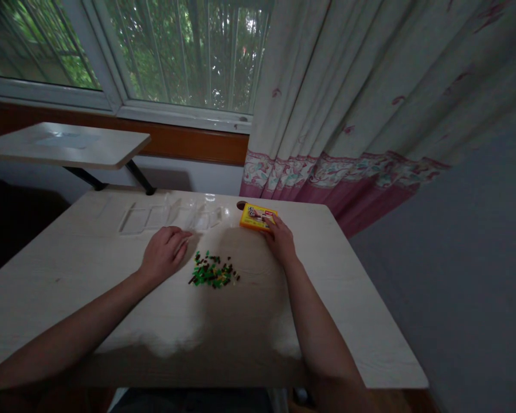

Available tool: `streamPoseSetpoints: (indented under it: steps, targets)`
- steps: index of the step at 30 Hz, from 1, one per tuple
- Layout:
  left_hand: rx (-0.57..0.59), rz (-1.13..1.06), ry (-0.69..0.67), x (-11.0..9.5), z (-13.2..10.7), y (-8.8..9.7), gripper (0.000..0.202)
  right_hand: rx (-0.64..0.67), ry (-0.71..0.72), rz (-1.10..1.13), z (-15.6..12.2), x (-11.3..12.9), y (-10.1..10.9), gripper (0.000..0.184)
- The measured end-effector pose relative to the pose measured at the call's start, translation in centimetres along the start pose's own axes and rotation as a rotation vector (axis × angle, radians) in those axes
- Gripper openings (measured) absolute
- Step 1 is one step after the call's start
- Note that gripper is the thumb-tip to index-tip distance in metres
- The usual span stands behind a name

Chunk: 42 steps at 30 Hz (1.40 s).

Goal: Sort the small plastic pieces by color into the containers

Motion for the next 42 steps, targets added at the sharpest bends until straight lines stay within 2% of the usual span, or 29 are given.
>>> streamPoseSetpoints:
  steps: [2, 5, 8, 14, 20, 29, 33, 36, 39, 42]
  targets:
    - [-0.056, 0.005, 0.052, 0.8, 0.1, 0.6, 0.030, 0.012, -0.009, 0.010, 0.0, -0.1, -0.1, 0.050]
    - [-0.072, 0.002, 0.075, 1.6, 0.4, 0.4, 0.025, 0.034, -0.015, 0.037, 0.2, -0.4, -0.3, 0.051]
    - [-0.031, 0.028, 0.063, 2.0, 0.6, -0.4, 0.024, 0.027, -0.021, 0.070, 0.2, -0.7, -0.4, 0.052]
    - [0.050, 0.023, 0.015, 2.4, 0.7, -1.6, 0.035, -0.018, -0.040, 0.124, 0.3, -1.3, -0.7, 0.050]
    - [-0.039, -0.001, 0.032, 2.1, 0.6, -1.4, 0.044, -0.041, -0.059, 0.100, 0.2, -1.5, -0.8, 0.051]
    - [-0.099, 0.086, 0.053, 0.8, 0.2, -1.0, 0.053, -0.211, -0.081, 0.050, -0.2, -1.0, 0.1, 0.047]
    - [-0.139, 0.106, 0.039, -0.2, 0.0, -0.3, 0.056, -0.340, -0.023, 0.027, -0.5, 1.3, 1.7, 0.036]
    - [-0.177, 0.109, -0.034, -1.2, -0.2, 0.3, 0.059, -0.421, 0.115, 0.084, -1.2, 4.7, 2.5, 0.027]
    - [-0.217, 0.118, -0.116, -2.3, -0.5, 0.3, 0.062, -0.335, 0.265, 0.186, -1.8, 9.2, 2.0, 0.026]
    - [-0.190, 0.119, -0.197, -3.2, -0.7, -0.2, 0.060, -0.062, 0.384, 0.306, -2.3, 13.7, 0.0, 0.029]
Point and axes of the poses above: each hand's wrist, its own z-axis towards the middle knuckle, its own y-axis out of the back of the hand, x = y × z, the point moved 4 cm from there along z, towards the middle knuckle, and after that the axes turned 11 degrees about x, right-handed, at the moved point
